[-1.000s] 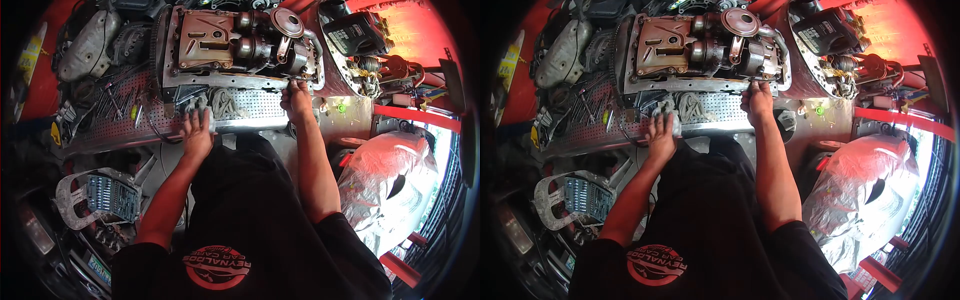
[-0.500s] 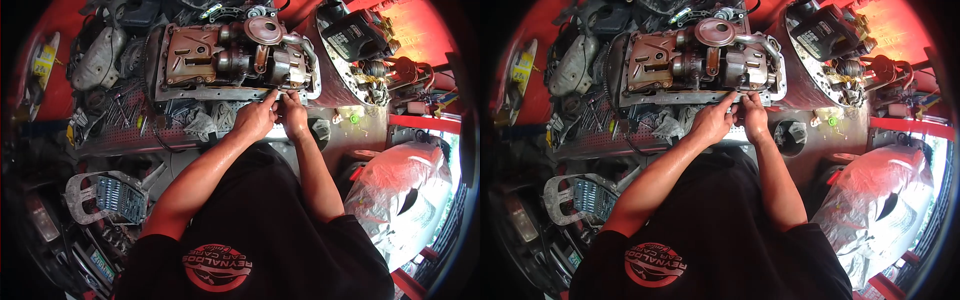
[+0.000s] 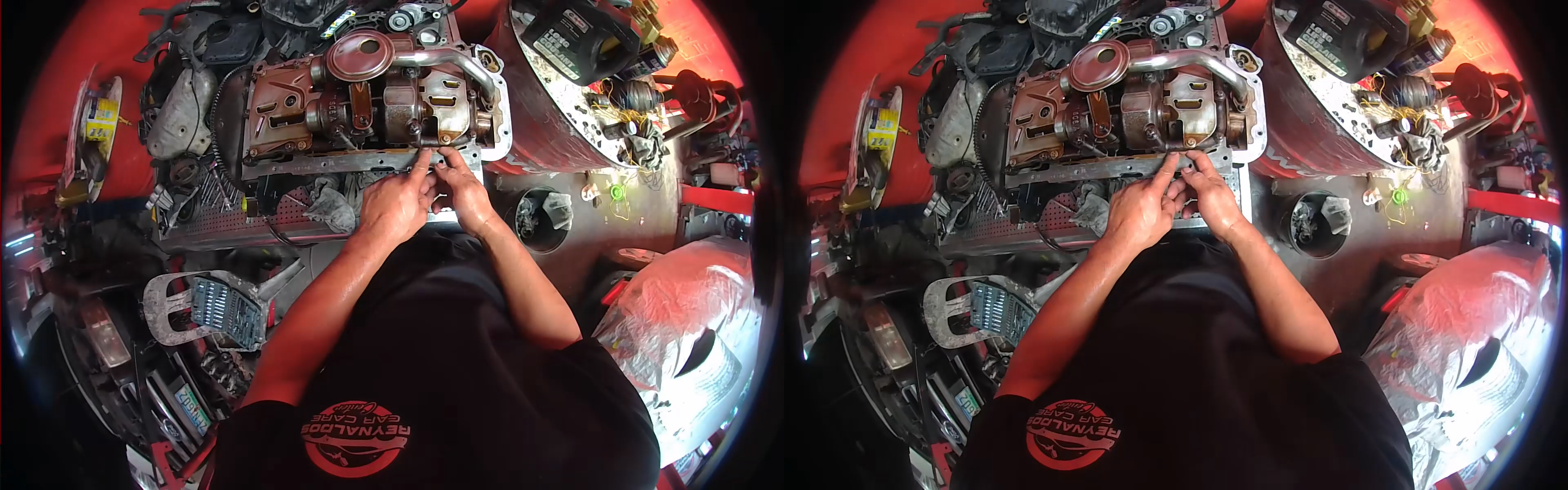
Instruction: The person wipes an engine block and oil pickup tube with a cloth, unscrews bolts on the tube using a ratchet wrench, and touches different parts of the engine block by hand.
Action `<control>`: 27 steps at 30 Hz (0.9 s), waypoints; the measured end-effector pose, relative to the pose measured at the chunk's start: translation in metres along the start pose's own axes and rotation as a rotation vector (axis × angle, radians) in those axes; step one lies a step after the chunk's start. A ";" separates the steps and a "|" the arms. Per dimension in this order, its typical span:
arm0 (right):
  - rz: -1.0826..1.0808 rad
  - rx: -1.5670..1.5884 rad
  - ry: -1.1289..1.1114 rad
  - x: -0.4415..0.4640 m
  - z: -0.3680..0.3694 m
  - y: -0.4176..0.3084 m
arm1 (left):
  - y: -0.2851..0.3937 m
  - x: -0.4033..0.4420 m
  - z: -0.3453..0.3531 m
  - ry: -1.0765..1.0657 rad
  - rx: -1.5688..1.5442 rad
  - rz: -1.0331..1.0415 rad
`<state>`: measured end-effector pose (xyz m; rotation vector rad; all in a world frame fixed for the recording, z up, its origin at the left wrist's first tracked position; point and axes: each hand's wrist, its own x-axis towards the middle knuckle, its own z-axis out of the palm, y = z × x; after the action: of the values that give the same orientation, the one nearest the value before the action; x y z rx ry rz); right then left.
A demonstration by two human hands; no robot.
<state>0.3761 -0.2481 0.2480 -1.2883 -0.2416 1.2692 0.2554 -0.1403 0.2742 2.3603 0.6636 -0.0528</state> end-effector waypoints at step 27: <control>-0.177 -0.488 0.172 -0.006 0.003 0.007 | -0.027 -0.007 0.013 0.062 -0.214 0.024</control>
<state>0.3678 -0.2528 0.2458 -1.7391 -0.5545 0.9711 0.2387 -0.1342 0.2494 2.1703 0.6372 0.0984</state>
